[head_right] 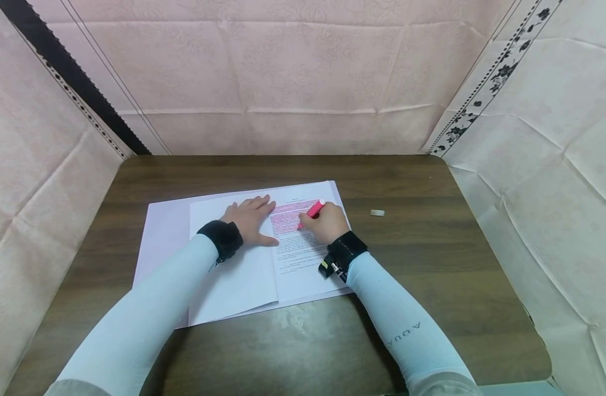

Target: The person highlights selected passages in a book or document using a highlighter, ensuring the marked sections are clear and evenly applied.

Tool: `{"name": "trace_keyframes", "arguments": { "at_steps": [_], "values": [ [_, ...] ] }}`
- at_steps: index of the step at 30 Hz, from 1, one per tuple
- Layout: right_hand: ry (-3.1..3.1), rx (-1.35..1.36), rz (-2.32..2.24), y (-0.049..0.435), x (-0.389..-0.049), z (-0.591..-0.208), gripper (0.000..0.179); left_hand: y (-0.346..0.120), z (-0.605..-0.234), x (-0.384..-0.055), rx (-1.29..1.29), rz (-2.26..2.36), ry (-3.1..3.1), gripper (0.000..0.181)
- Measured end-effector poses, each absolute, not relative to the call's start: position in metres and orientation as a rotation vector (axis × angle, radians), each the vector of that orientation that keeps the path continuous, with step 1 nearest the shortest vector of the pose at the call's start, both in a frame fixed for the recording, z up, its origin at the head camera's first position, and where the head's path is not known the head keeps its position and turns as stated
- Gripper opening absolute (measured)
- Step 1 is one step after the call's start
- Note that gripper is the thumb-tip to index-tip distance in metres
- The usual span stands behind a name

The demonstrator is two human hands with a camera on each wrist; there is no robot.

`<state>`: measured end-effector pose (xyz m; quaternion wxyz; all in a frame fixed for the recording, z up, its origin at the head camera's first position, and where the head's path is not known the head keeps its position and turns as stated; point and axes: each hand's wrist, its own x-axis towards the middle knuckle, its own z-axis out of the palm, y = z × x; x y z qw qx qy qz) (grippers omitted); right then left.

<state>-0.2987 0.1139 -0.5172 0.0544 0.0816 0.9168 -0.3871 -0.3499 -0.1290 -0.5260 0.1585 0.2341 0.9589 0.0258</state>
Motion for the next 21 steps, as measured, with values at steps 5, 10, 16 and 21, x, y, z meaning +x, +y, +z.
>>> {"name": "trace_keyframes", "arguments": {
  "at_steps": [5, 10, 16, 21],
  "values": [
    [2.785, 0.266, -1.175, 0.118, -0.297, -0.516, 0.037, -0.129, -0.528, -0.351, 0.678, 0.067, 2.747, 0.123],
    [2.784, 0.288, -1.18, 0.12, -0.297, -0.515, 0.038, -0.129, -0.527, -0.351, 0.674, 0.077, 2.741, 0.123],
    [2.784, 0.289, -1.186, 0.124, -0.297, -0.516, 0.038, -0.128, -0.526, -0.35, 0.664, 0.078, 2.738, 0.122],
    [2.781, 0.278, -1.208, 0.127, -0.296, -0.515, 0.037, -0.128, -0.525, -0.349, 0.664, 0.087, 2.741, 0.122]
  ]
}}
